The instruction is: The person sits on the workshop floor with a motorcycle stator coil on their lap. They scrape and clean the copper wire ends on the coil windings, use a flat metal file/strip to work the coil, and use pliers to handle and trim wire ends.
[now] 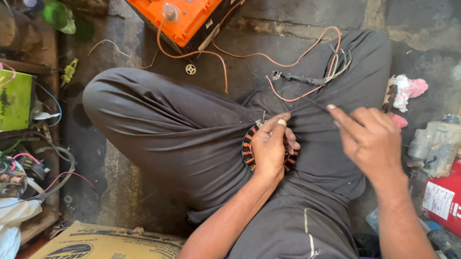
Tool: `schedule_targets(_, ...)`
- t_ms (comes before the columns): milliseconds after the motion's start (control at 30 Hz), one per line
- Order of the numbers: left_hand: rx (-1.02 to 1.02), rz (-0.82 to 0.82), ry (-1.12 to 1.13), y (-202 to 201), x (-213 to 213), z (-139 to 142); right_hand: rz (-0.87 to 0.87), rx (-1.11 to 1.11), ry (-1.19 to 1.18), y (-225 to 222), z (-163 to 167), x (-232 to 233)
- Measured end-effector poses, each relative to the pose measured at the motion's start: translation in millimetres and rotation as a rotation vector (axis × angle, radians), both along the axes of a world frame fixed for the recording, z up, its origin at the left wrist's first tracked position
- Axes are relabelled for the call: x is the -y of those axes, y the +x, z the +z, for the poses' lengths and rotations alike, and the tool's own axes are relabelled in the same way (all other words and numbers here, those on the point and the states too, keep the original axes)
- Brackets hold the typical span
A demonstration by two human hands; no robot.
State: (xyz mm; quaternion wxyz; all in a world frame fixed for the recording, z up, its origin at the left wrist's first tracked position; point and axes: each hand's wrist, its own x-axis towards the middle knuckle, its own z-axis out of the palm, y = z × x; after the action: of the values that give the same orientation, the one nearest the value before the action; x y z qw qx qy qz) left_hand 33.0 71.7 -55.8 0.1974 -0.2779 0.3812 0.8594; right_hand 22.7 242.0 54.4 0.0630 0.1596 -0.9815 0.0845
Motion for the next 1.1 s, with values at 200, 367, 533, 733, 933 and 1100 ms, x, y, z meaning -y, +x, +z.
schedule_targets(200,0.036,0.025,0.009,-1,2,1,0.151,0.056,-0.137,-15,-18,42)
schedule_targets(367,-0.03,0.014,0.002,0,4,2,0.082,0.064,0.105,-9,-3,10)
schedule_targets(533,-0.057,-0.03,-0.048,-1,8,16,-0.116,-0.002,-0.106,3,7,-15)
schedule_targets(733,-0.488,-0.281,-0.872,-1,22,52,-0.111,0.055,-0.348,5,-2,23)
schedule_targets(933,-0.881,-0.317,-1.498,-14,39,60,-0.434,0.317,-0.678,15,-4,49)
schedule_targets(1100,-0.795,-0.337,-1.318,-27,35,49,-0.391,0.356,-0.749,12,4,52)
